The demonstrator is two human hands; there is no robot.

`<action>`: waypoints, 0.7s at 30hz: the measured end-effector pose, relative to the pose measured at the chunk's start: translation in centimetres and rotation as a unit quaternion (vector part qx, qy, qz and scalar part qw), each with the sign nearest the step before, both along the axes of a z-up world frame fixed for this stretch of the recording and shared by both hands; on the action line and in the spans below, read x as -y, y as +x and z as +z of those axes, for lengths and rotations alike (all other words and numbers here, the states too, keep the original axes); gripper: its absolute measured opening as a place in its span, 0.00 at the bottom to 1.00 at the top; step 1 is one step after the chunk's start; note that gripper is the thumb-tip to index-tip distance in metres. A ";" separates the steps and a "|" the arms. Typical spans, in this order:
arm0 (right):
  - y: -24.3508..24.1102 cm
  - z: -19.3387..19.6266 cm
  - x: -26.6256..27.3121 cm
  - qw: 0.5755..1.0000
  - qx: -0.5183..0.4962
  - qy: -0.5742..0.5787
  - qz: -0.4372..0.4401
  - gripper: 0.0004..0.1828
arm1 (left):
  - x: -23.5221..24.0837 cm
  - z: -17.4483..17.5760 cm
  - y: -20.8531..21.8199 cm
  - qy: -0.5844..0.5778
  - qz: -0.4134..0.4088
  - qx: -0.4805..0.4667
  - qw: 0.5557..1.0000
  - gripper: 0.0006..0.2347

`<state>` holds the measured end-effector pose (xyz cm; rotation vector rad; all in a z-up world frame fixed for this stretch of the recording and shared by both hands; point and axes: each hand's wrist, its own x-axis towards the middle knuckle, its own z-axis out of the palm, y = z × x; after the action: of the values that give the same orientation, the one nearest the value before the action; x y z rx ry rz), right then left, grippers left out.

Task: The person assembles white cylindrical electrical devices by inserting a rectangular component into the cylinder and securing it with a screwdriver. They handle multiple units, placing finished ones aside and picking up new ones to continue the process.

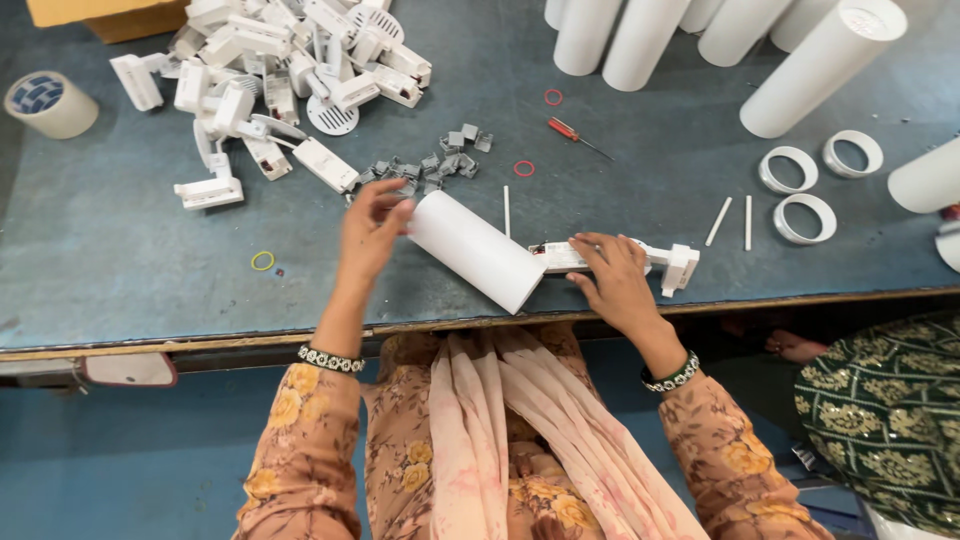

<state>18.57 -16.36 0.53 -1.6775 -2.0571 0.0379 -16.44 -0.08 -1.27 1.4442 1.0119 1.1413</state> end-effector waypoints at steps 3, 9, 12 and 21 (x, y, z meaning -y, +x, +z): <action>-0.4 0.0 -0.5 1.000 0.006 0.001 0.012 0.30 | 1.6 0.9 5.3 -0.212 -0.163 0.285 0.920 0.14; 0.4 0.0 -3.2 0.995 -0.099 -0.025 0.001 0.23 | 1.2 3.6 14.5 0.009 -0.127 -0.177 0.976 0.16; 2.2 -0.3 -6.4 0.987 -0.158 0.013 -0.027 0.16 | 1.5 4.3 16.4 0.151 -0.170 -0.485 0.845 0.09; 3.2 -5.4 -19.4 0.987 0.021 0.045 -0.154 0.29 | -0.4 3.8 18.7 0.016 -0.278 -0.575 0.769 0.06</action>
<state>21.74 3.06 -4.86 -1.9323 -1.7771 -0.1910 2.29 0.30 2.50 2.3078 1.1743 -0.3025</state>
